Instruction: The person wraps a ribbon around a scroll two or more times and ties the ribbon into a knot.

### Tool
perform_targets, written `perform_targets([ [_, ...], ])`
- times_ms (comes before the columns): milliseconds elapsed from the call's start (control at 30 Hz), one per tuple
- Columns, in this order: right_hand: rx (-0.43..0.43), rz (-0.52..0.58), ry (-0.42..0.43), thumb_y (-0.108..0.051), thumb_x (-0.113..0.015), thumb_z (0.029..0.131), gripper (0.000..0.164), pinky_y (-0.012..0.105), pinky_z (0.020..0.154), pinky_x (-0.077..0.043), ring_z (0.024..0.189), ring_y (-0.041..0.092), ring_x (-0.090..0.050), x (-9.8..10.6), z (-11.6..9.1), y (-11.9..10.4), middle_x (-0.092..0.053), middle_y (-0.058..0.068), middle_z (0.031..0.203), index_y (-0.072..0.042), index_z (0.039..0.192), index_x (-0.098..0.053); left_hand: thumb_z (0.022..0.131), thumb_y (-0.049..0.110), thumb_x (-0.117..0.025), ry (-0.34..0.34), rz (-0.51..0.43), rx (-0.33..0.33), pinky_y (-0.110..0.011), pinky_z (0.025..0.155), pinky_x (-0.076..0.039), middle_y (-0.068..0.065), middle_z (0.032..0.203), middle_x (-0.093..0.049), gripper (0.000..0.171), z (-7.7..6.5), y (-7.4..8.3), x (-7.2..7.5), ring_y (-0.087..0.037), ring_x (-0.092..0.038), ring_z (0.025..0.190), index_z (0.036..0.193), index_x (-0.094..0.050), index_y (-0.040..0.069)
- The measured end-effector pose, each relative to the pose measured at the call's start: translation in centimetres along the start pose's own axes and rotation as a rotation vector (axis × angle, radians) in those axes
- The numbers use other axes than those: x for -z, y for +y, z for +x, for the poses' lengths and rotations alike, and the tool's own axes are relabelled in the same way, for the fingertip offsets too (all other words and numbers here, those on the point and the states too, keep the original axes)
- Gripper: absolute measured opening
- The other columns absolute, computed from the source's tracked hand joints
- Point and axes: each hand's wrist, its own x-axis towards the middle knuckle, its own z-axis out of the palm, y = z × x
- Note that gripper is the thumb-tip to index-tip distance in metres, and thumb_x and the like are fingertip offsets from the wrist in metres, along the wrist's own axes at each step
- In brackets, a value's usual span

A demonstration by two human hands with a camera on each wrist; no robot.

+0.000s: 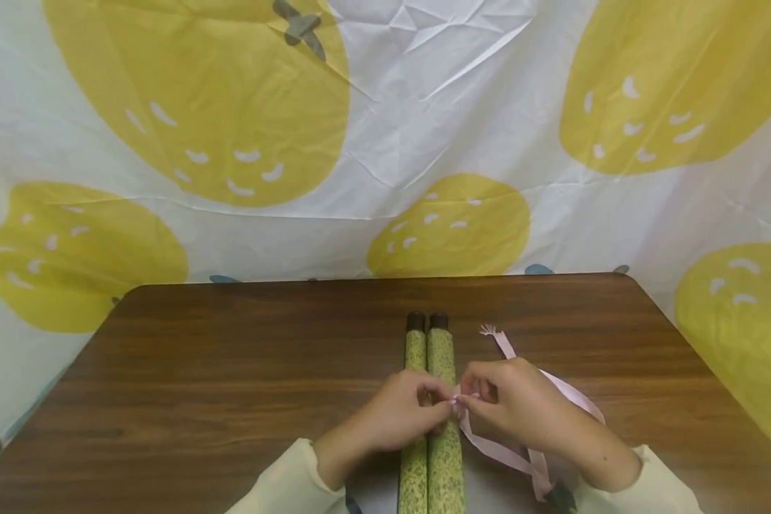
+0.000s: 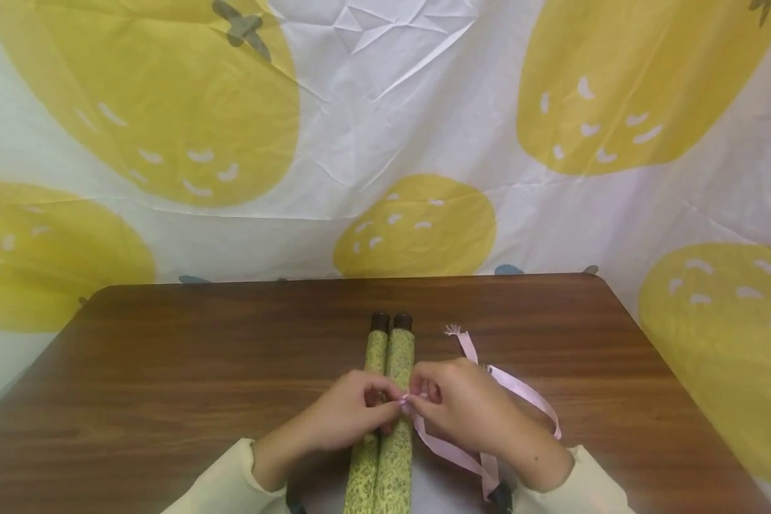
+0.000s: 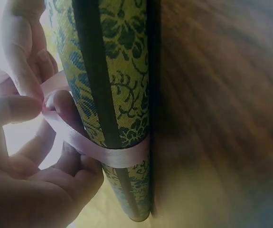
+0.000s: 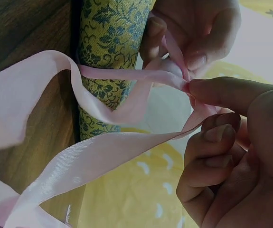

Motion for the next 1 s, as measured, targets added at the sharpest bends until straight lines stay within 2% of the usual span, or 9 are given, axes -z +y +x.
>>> perform_targets([
  [233,0.007,0.005,-0.007,-0.017,-0.071,0.081,0.008,0.018,0.041,-0.038,0.047,-0.001,-0.04,-0.18,0.1,0.0,-0.048,-0.012,0.056,-0.022,0.08,-0.065,0.083,0.024,-0.065,-0.034,0.081,-0.056,-0.019,0.051,-0.043,0.004,0.076,-0.059,0.013,-0.15,-0.16,0.01,-0.008,-0.051,0.062,0.075,-0.066,0.013],
  [467,-0.006,0.048,-0.023,-0.02,-0.07,0.083,0.01,0.016,0.039,-0.033,0.045,-0.002,-0.037,-0.45,-0.06,-0.22,-0.044,-0.013,0.054,-0.025,0.078,-0.062,0.075,0.028,-0.074,-0.046,0.009,-0.019,-0.018,0.052,-0.044,0.003,0.073,-0.055,0.021,-0.21,-0.52,-0.37,-0.007,-0.05,0.064,0.071,-0.061,0.012],
  [567,-0.014,0.061,-0.025,-0.022,-0.07,0.083,0.012,0.015,0.04,-0.031,0.045,-0.002,-0.037,-0.6,-0.07,-0.32,-0.043,-0.014,0.054,-0.026,0.077,-0.061,0.075,0.027,-0.074,-0.026,0.02,-0.023,-0.017,0.051,-0.044,0.003,0.071,-0.055,0.023,-0.19,-0.48,-0.42,-0.007,-0.05,0.062,0.068,-0.059,0.012],
  [800,-0.02,0.091,-0.054,-0.019,-0.07,0.082,0.011,0.015,0.039,-0.034,0.045,-0.003,-0.037,-0.93,-0.08,-0.35,-0.045,-0.014,0.054,-0.026,0.078,-0.062,0.077,0.015,-0.069,0.005,0.112,-0.029,-0.017,0.05,-0.041,0.004,0.066,-0.051,0.023,-0.33,-0.12,-0.42,-0.006,-0.047,0.058,0.061,-0.053,0.012],
  [1000,-0.017,0.088,-0.042,-0.02,-0.07,0.082,0.012,0.015,0.039,-0.035,0.044,-0.002,-0.038,-0.89,0.02,-0.19,-0.046,-0.013,0.053,-0.026,0.076,-0.061,0.078,0.02,-0.067,0.019,0.237,-0.038,-0.018,0.048,-0.041,0.004,0.066,-0.053,0.023,-0.5,0.4,0.05,-0.007,-0.047,0.058,0.059,-0.057,0.014],
])
